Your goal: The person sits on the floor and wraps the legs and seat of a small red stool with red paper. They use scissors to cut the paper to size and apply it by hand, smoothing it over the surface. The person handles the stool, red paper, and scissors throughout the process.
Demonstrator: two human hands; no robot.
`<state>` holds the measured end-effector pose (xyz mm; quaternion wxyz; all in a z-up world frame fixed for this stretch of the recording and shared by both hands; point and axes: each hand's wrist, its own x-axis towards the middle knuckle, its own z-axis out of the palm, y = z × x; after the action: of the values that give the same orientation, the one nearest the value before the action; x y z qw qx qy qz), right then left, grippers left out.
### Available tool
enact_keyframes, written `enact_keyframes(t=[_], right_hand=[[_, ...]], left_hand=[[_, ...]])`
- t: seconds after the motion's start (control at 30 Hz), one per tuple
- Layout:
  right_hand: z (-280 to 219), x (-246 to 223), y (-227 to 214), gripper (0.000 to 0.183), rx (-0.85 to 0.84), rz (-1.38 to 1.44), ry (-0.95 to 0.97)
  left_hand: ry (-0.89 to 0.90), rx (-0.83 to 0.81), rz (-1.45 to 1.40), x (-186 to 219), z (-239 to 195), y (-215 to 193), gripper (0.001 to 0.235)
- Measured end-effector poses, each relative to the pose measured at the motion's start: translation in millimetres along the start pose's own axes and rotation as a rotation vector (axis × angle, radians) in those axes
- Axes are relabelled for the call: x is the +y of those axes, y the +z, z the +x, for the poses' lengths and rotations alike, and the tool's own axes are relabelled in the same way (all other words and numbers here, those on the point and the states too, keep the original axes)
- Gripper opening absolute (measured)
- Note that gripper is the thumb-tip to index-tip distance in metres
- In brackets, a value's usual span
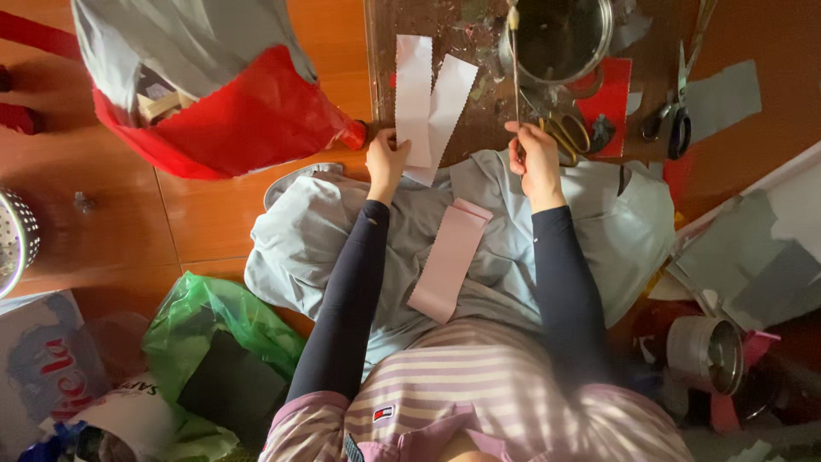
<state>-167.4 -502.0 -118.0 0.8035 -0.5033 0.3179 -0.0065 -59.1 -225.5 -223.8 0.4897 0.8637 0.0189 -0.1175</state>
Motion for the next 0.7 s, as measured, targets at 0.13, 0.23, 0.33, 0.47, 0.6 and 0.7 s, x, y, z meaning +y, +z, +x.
enact_keyframes(t=[0.13,0.23,0.33,0.47,0.6,0.7], right_hand=[[-7.4,7.0,18.8,0.028,0.025,-0.271,0.034],[-4.3,15.6,46.7,0.036,-0.115,-1.106,-0.849],[16.2,26.6,74.2,0.050,-0.054,-1.595,-0.524],[43.7,37.6,91.0,0.051,-0.002,-1.532,-0.655],[6.4,37.8,85.7,0.052,-0.002,-1.519,-0.650],[-58.7,28.4,74.6,0.042,-0.120,-1.511,-0.526]], left_hand=[[-0.230,-0.160,-0.524,12.1,-4.4,-3.1,0.041],[-0.372,-0.215,-0.757,18.9,-5.8,1.5,0.044],[-0.380,-0.360,-0.896,16.1,-4.5,2.4,0.038],[-0.160,-0.506,-0.850,-2.6,-8.1,5.7,0.033],[-0.291,-0.545,-0.924,-23.2,-3.9,13.1,0.021],[-0.452,-0.538,-1.099,-34.8,-1.8,24.7,0.016]])
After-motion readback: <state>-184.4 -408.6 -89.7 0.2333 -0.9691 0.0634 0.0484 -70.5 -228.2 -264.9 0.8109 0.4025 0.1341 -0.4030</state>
